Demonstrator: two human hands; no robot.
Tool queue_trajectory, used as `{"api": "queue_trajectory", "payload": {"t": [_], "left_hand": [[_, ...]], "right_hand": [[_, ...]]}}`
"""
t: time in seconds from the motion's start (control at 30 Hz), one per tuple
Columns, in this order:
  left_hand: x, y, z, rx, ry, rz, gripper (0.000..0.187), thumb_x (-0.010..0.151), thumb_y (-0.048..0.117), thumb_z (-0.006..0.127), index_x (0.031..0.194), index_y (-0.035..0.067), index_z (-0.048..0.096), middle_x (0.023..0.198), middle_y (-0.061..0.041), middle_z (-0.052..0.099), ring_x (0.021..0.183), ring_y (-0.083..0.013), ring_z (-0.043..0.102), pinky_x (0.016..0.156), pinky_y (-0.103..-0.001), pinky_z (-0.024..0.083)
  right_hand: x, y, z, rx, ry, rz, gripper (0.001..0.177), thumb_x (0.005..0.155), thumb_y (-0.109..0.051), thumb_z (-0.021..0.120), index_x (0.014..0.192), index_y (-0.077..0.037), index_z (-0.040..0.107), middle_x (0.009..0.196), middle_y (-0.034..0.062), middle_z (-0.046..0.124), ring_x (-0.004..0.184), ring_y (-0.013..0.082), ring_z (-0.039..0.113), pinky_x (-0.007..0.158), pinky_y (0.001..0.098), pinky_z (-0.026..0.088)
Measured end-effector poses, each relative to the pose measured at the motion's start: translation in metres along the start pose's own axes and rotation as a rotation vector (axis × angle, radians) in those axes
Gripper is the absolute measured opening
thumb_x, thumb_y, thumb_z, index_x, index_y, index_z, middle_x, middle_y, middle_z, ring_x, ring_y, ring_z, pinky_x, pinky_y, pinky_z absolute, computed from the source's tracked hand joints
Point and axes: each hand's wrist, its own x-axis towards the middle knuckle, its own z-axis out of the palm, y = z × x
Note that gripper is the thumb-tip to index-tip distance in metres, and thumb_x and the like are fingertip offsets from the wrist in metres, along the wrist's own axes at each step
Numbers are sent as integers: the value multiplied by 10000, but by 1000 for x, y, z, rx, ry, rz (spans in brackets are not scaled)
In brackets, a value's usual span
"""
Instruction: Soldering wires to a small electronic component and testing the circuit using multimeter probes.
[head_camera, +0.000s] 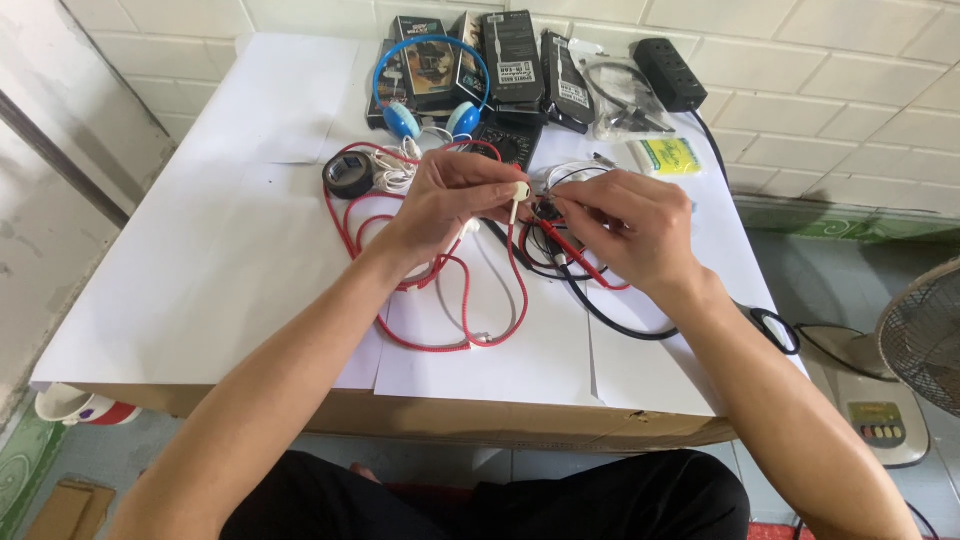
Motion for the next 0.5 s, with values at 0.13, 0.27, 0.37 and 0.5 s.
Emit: {"api": "queue_trajectory", "payload": {"t": [0.13,0.27,0.37,0.5], "left_hand": [[0,-2,0,0,-9,-13,168,900,18,758,1060,48,800,996,-195,791,892,-353,794,811,-396,660],[0,-3,-1,10,-8,-36,174,898,16,753,1067,34,794,987,-200,789,889,-350,792,803,-392,658],[0,-5,-2,4,-9,-35,172,896,15,753,1061,36,794,981,-201,788,881,-350,790,799,-401,658],[1,-4,-2,13,-3,-39,167,890,11,763,1053,30,797,975,-206,787,880,-363,789,800,-412,656]], "right_hand": [[4,-6,1,-4,-10,-36,122,924,56,762,1041,80,788,872,249,736,593,260,653,505,288,501],[4,-6,3,-11,-6,-45,112,915,64,765,1022,80,792,865,253,739,610,274,669,526,298,510],[4,-4,4,-21,-9,-65,112,913,62,768,1021,79,793,868,256,740,612,272,672,534,294,515],[1,-2,5,-23,-2,-62,126,904,51,787,1028,71,794,874,250,742,615,264,671,534,295,515]]}}
